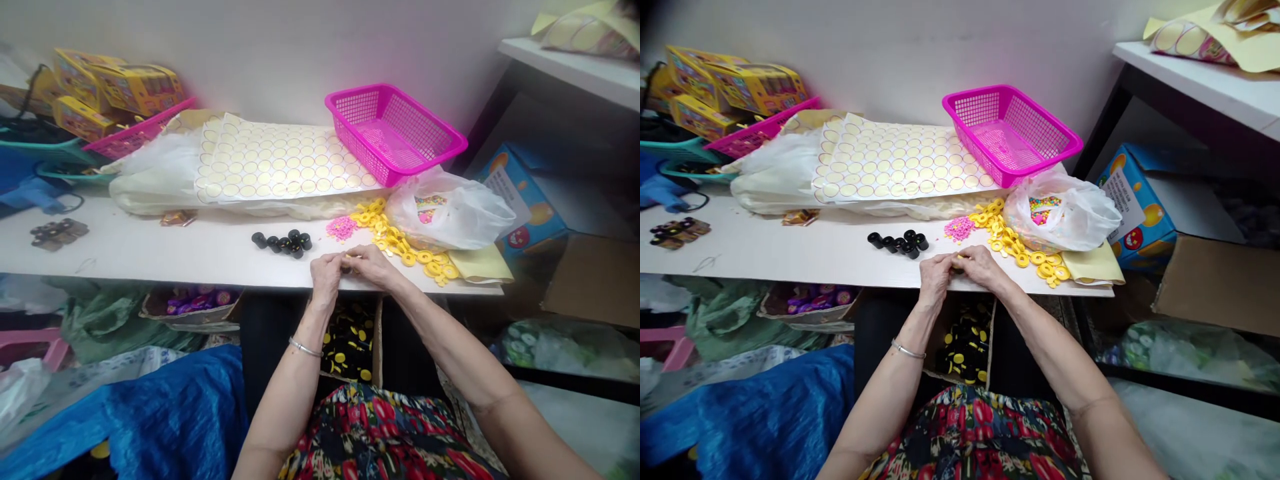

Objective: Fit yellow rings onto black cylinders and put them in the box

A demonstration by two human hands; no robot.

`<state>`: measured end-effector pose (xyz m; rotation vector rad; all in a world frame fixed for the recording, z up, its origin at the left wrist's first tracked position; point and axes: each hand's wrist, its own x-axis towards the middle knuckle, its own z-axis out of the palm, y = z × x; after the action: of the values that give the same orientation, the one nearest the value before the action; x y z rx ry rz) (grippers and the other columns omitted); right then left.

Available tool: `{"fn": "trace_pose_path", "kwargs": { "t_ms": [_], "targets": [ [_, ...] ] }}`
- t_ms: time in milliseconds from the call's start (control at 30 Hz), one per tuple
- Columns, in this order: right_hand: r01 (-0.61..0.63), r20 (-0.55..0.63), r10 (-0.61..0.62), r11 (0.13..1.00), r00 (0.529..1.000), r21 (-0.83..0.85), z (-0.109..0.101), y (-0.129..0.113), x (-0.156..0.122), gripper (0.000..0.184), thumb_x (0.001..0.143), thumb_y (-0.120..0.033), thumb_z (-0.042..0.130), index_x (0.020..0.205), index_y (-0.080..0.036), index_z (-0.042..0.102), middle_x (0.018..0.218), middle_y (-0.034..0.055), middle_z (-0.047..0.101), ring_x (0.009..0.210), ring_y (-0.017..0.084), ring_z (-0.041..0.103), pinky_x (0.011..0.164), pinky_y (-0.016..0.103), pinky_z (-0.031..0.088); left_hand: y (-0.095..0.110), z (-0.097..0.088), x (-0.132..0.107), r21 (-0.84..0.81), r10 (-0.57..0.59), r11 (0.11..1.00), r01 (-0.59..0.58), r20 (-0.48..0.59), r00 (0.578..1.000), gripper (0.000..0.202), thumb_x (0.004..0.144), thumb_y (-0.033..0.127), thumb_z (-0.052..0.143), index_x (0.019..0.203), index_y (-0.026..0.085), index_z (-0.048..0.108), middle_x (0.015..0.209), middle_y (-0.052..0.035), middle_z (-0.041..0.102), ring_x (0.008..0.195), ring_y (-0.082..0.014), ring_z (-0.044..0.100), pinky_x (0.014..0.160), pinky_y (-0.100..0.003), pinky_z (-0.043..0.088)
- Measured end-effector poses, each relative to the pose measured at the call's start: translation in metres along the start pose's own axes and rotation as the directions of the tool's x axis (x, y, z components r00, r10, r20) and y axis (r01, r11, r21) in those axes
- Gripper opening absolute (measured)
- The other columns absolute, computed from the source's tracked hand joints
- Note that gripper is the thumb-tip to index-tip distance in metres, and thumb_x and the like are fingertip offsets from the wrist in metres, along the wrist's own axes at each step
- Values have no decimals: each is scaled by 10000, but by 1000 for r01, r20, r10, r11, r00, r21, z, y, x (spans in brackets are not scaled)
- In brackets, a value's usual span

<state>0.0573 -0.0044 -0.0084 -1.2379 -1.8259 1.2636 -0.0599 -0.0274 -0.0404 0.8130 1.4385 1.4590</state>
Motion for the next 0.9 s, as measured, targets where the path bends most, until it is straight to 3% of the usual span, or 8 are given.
{"fn": "trace_pose_path", "kwargs": {
  "t_ms": [133,367,500,567,667,767,833,900],
  "targets": [
    [-234,-50,265,912,963,338,12,11,6,261,748,-370,582,640,-133,597,476,-10,513,391,91,443,381,206,321,4,3,-4,-35,-52,998,50,-44,998,204,579,298,695,626,101,677,477,18,545,411,-55,413,411,-192,320],
    [-286,-81,384,797,920,531,26,19,15,184,700,-286,629,603,-147,557,443,-13,516,320,69,432,283,157,297,3,12,-1,-87,-118,990,109,-113,987,178,553,261,680,606,98,633,441,32,510,352,-40,370,346,-178,253],
    [-311,-68,432,740,899,596,27,17,17,170,618,-216,670,551,-150,529,399,-23,492,299,74,421,277,169,319,-2,10,3,-114,-154,984,140,-125,980,243,533,223,681,740,99,652,481,42,527,341,-33,360,339,-172,234],
    [-303,-81,435,736,897,606,27,15,16,173,603,-217,683,553,-151,531,391,-26,489,298,76,423,275,172,322,-2,6,3,-106,-153,984,146,-65,986,277,552,267,690,766,93,660,473,45,508,345,-31,344,336,-170,216],
    [-264,-131,421,751,898,605,28,11,13,176,611,-227,677,552,-154,528,379,-28,487,295,81,425,268,172,314,2,-5,-3,-55,-80,995,89,140,987,363,620,397,681,808,87,682,452,44,483,366,-35,346,354,-170,239],
    [-230,-181,411,765,893,602,29,6,6,213,592,-200,694,507,-159,503,352,-40,458,294,73,411,262,164,287,7,-14,-12,-25,-13,999,25,384,923,462,559,369,759,930,105,679,599,5,599,462,-53,455,454,-184,365],
    [-229,-187,410,770,893,595,28,3,-3,236,594,-230,720,504,-153,516,369,-34,471,302,70,410,264,165,283,9,-19,-19,-14,9,1000,-3,432,902,520,467,297,816,933,112,676,665,-5,629,527,-73,501,533,-210,421],
    [-228,-150,395,757,906,613,24,3,-17,268,636,-340,721,553,-140,564,433,-11,523,335,73,435,285,170,313,9,-22,-26,6,41,999,-47,384,922,504,425,275,834,877,115,681,640,8,611,535,-80,491,559,-230,432]
  ]
}}
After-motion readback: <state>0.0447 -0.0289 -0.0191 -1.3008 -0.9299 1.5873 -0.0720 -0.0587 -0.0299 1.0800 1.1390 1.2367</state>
